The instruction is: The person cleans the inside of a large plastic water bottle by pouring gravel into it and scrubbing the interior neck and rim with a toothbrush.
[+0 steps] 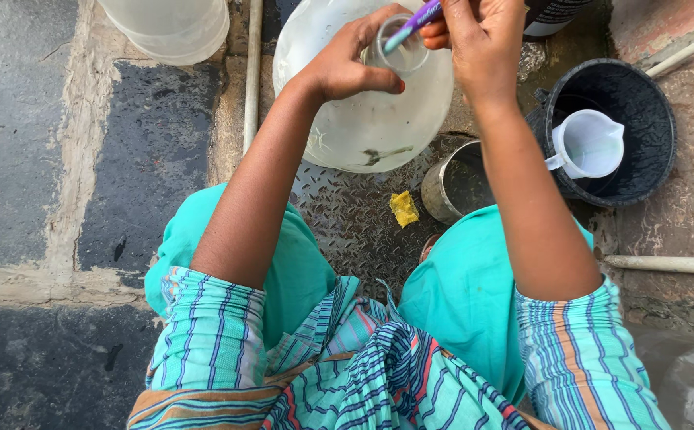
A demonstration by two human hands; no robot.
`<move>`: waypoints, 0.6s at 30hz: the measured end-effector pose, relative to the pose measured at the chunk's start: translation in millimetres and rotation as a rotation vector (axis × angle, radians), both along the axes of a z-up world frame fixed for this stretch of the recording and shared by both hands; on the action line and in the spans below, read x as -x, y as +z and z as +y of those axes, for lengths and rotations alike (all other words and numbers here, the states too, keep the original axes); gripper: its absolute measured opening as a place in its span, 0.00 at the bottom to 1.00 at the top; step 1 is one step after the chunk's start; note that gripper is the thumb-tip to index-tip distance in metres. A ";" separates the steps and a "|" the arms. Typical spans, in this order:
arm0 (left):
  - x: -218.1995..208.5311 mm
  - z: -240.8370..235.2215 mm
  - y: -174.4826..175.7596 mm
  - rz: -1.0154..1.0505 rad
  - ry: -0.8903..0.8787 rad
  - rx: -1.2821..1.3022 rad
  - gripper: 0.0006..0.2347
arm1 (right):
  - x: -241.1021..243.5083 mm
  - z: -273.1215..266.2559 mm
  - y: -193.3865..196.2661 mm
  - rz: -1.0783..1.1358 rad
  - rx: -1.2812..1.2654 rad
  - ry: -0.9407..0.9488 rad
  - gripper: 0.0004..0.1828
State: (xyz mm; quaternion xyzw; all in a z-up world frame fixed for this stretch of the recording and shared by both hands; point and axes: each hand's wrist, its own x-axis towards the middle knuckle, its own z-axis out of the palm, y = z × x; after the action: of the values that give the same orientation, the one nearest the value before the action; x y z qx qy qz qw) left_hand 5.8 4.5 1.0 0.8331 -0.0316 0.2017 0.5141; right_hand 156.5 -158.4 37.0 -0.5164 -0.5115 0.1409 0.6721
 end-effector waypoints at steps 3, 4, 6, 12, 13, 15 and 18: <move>-1.0 -1.6 -3.2 0.014 -0.069 0.035 0.33 | -2.4 -6.8 8.7 -0.078 0.161 0.059 0.16; -2.4 -1.5 -4.4 0.005 -0.094 0.020 0.34 | -1.9 -9.0 12.8 -0.099 0.193 0.067 0.17; -4.5 -0.9 -7.5 0.007 -0.124 0.000 0.36 | 1.7 -12.8 21.5 -0.144 0.260 0.082 0.19; -10.8 -0.8 -15.3 0.043 -0.091 -0.115 0.38 | 17.3 -15.0 36.2 -0.895 0.145 -0.022 0.17; -10.5 0.1 -14.4 0.010 -0.114 -0.102 0.38 | 20.3 -13.6 37.4 -0.925 0.134 -0.039 0.17; -10.1 2.7 -9.9 -0.002 -0.137 -0.074 0.37 | 23.6 -14.4 45.1 -0.820 0.143 -0.023 0.15; -2.8 3.8 -2.2 0.040 -0.128 -0.031 0.36 | 32.4 -24.3 67.4 -0.615 0.239 -0.076 0.13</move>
State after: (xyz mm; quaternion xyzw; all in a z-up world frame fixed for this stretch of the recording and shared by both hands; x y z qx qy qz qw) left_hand 8.6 8.3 -1.2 0.8411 -0.0777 0.1511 0.5135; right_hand 124.1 -182.8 104.4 -0.6286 -0.6507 0.0121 0.4258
